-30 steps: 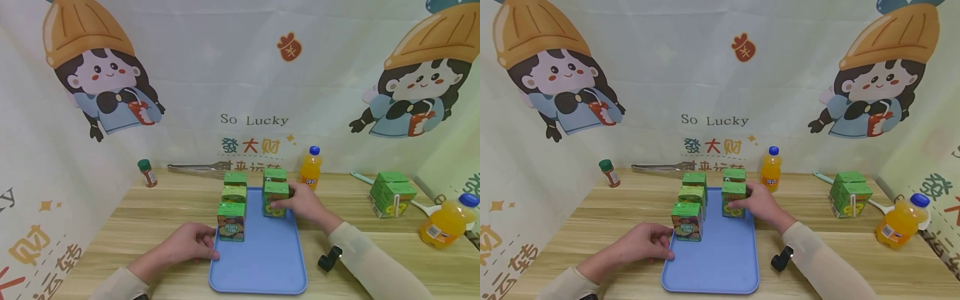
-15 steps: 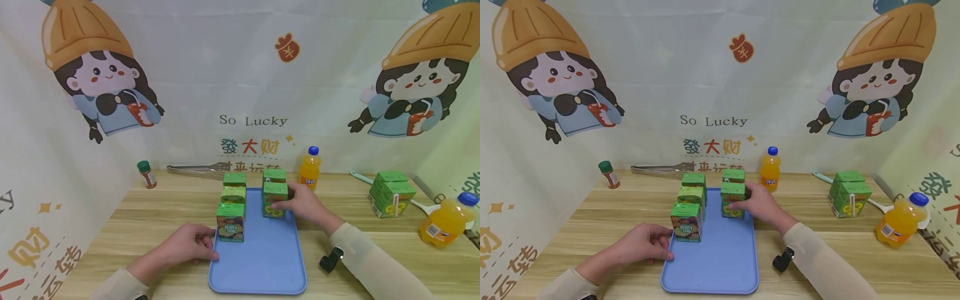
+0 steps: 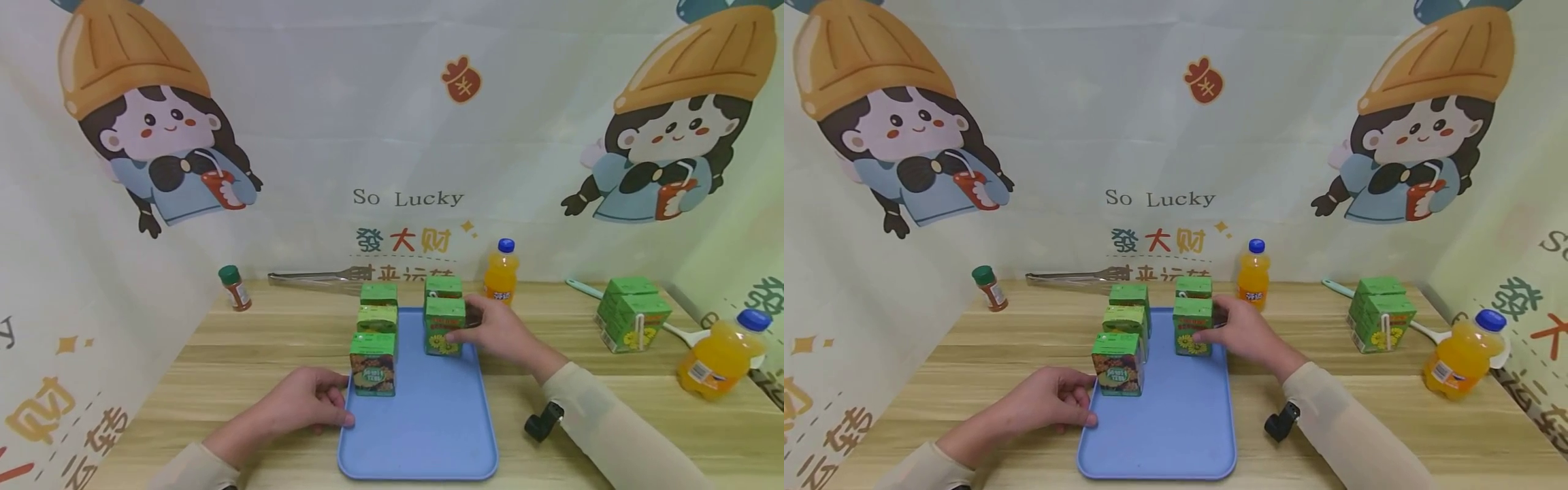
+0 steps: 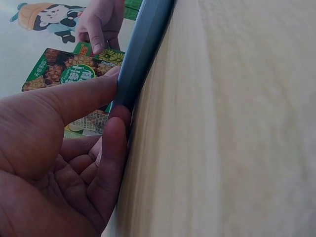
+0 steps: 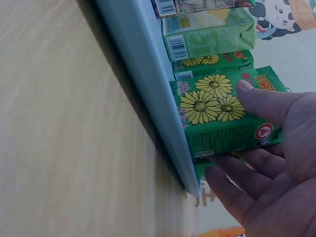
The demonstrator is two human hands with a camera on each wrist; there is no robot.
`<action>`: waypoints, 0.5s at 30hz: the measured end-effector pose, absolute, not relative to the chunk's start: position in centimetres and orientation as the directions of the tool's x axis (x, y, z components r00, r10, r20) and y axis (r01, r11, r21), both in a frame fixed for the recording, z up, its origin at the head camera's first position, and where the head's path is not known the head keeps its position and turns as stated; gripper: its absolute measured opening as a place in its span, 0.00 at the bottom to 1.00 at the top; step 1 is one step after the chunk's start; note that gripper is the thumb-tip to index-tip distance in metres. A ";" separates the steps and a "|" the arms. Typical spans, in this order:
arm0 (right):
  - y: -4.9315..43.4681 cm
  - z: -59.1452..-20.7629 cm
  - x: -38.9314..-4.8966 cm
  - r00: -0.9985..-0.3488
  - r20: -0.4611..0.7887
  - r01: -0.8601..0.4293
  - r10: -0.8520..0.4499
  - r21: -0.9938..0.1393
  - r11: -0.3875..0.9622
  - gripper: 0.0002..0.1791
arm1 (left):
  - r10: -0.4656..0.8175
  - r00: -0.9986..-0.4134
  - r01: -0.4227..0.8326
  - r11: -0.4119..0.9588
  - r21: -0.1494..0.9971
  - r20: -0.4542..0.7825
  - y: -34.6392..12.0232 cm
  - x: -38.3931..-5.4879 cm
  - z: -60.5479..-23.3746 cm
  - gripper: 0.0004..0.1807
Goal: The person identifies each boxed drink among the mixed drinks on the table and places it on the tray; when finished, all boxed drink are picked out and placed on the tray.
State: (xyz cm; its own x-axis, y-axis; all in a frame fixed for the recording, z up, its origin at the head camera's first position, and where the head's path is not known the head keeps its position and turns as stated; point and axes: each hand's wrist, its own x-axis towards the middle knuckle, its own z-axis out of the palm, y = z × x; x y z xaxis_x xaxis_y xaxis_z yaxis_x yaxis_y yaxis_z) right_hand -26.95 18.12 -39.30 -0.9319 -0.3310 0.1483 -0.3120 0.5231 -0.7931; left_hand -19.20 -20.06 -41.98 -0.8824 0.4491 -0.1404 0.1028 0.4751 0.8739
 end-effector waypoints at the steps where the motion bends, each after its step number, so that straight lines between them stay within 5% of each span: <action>1: 18.1 -39.2 -26.9 -0.930 0.148 -0.316 -0.337 -0.790 0.525 0.31 | 0.446 -0.884 0.100 0.475 0.874 -0.141 -20.1 -19.2 -42.0 0.42; 15: 19.9 -38.5 -25.8 -0.907 0.205 -0.393 -0.367 -0.725 0.566 0.37 | 0.438 -0.886 0.090 0.484 0.870 -0.152 -20.2 -19.1 -42.1 0.42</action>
State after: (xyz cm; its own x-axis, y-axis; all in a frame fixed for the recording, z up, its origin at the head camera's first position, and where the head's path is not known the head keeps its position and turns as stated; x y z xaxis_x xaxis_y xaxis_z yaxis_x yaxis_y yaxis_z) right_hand -25.82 19.94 -38.52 -0.9075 -0.3669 0.2047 -0.3925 0.5664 -0.7246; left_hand -19.13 -20.20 -42.11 -0.8863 0.4375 -0.1519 0.0898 0.4841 0.8704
